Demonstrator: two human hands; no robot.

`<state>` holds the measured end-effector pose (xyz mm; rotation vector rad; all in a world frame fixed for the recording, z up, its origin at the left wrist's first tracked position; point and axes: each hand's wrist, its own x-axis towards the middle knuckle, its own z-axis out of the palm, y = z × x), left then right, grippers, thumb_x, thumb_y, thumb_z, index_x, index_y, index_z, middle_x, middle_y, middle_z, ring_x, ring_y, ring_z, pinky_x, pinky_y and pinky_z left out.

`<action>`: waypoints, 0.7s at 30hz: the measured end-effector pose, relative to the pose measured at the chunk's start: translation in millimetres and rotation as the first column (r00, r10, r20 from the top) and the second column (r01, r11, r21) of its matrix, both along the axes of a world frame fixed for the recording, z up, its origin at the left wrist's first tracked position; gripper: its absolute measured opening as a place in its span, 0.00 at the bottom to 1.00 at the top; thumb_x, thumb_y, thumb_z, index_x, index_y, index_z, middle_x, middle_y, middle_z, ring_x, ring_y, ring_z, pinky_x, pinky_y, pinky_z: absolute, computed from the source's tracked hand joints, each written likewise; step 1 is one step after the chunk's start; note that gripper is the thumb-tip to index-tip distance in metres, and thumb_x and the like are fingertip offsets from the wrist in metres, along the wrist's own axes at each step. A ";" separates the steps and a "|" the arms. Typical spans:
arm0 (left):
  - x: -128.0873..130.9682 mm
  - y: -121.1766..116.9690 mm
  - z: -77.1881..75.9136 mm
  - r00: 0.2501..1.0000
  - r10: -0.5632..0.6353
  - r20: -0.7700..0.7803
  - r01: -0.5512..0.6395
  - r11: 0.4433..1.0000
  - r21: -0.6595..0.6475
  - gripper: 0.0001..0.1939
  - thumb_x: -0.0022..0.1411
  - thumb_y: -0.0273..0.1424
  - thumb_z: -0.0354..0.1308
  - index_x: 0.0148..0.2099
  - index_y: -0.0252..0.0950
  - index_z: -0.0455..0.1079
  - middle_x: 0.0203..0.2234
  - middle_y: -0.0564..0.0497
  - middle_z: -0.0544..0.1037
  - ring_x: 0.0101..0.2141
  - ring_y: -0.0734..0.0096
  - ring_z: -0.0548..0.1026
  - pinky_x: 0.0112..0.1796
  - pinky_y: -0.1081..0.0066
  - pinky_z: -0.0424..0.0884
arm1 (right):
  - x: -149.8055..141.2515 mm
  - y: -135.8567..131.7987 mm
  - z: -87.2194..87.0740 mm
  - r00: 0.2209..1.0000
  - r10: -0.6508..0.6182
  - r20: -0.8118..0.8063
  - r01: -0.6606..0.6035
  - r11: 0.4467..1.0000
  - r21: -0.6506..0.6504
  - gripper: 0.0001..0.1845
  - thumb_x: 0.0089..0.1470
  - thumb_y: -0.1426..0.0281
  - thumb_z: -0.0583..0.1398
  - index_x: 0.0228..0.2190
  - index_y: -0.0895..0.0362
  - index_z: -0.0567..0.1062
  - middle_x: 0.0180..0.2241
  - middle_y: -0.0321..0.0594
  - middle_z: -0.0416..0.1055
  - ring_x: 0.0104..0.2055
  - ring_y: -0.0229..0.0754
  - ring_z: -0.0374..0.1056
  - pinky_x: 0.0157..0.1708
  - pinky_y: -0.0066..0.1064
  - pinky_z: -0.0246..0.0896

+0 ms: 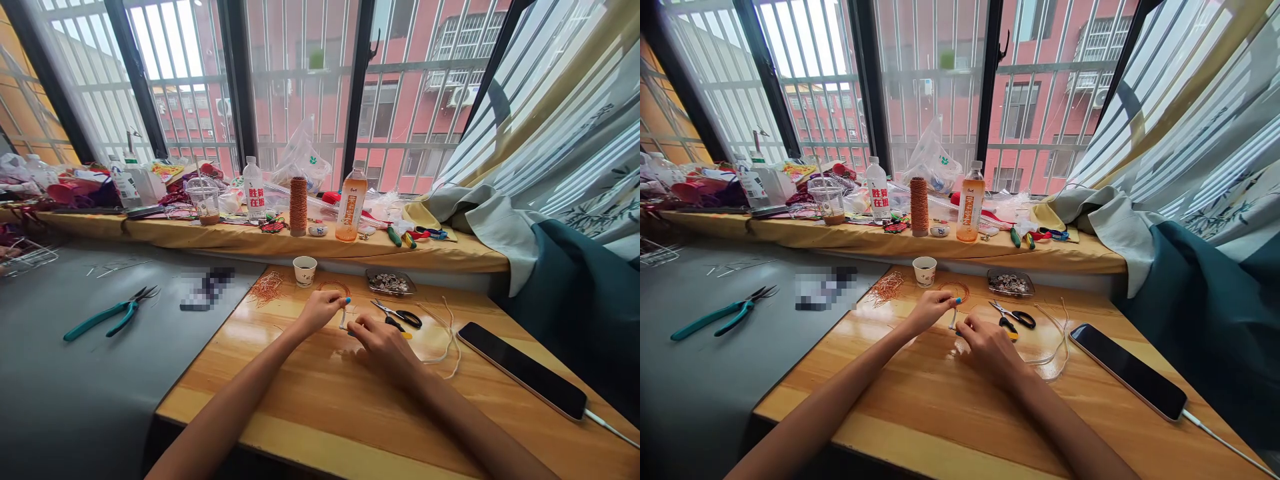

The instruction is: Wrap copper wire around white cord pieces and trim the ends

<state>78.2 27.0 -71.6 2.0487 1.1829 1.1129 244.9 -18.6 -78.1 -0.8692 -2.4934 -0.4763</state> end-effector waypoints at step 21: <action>-3.1 4.2 -3.6 1.000 -0.020 -0.009 0.020 0.998 -0.055 0.17 0.53 0.38 0.46 0.21 0.32 0.65 0.14 0.57 0.59 0.21 0.79 0.57 0.22 0.77 0.51 | 8.8 12.2 -7.0 0.994 0.017 -0.109 -0.012 0.999 0.051 0.11 0.55 0.75 0.47 0.40 0.59 0.65 0.32 0.43 0.70 0.32 0.38 0.65 0.29 0.26 0.57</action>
